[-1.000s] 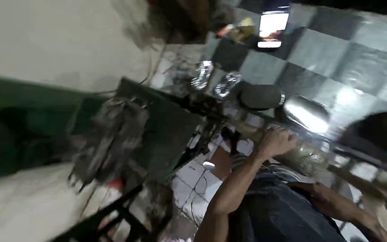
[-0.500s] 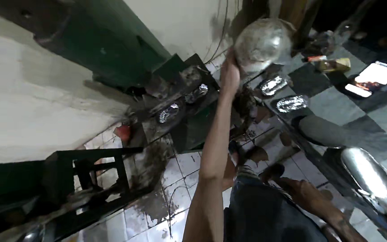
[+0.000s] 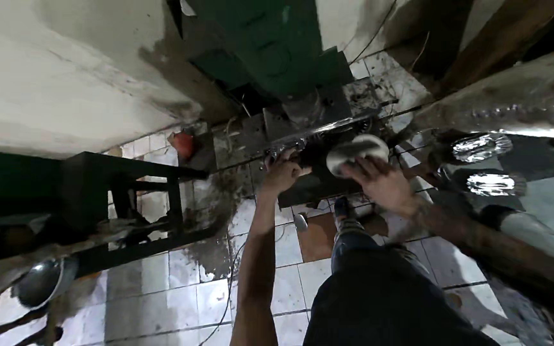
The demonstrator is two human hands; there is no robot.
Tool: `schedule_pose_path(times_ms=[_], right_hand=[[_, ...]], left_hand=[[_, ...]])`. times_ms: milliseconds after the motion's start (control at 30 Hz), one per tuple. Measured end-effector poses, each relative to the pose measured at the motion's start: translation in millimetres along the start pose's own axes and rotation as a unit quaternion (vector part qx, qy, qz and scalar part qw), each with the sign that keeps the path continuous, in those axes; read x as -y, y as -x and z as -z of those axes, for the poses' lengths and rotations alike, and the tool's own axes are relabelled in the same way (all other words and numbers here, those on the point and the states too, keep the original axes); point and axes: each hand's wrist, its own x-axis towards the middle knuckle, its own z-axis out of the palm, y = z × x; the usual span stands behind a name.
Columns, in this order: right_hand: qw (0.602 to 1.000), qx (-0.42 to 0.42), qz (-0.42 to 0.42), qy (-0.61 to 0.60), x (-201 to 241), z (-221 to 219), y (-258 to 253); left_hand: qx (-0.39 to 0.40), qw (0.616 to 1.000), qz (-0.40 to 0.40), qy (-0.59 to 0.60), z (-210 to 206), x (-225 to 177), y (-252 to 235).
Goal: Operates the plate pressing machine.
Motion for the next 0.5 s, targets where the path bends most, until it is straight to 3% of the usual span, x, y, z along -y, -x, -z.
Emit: schedule_pose_path(times_ms=[67,133,200,267,367,433,500], right_hand=[[0.998,0.053,0.002,0.023,-25.7,-17.8,-45.4],[0.992,0.114,-0.056,0.028,-20.6,-37.4,-72.8],[0.983,0.157,-0.091,0.031,21.3,-50.7,-99.8],[0.987,0.135,-0.088,0.023,79.2,-72.6,-123.3],[0.974,0.188,-0.120,-0.046,138.5,-102.4,-151.9],[0.949,0.283,-0.109,-0.088,135.5,-79.1,-158.7],[0.929,0.348,-0.069,-0.106,99.9,-42.5,-155.9]], left_hand=[[-0.123,0.992,-0.036,0.010,-3.2,1.6,15.1],[-0.153,0.986,-0.050,0.037,-14.6,-24.9,49.6],[-0.057,0.994,-0.023,0.088,-47.5,-46.3,79.1],[0.090,0.981,0.012,0.171,-95.1,-61.5,104.2],[0.205,0.945,-0.031,0.253,-134.2,-90.3,135.8],[0.195,0.939,-0.094,0.269,-143.9,-92.6,144.4],[0.238,0.912,-0.127,0.310,-146.8,-85.8,137.7]])
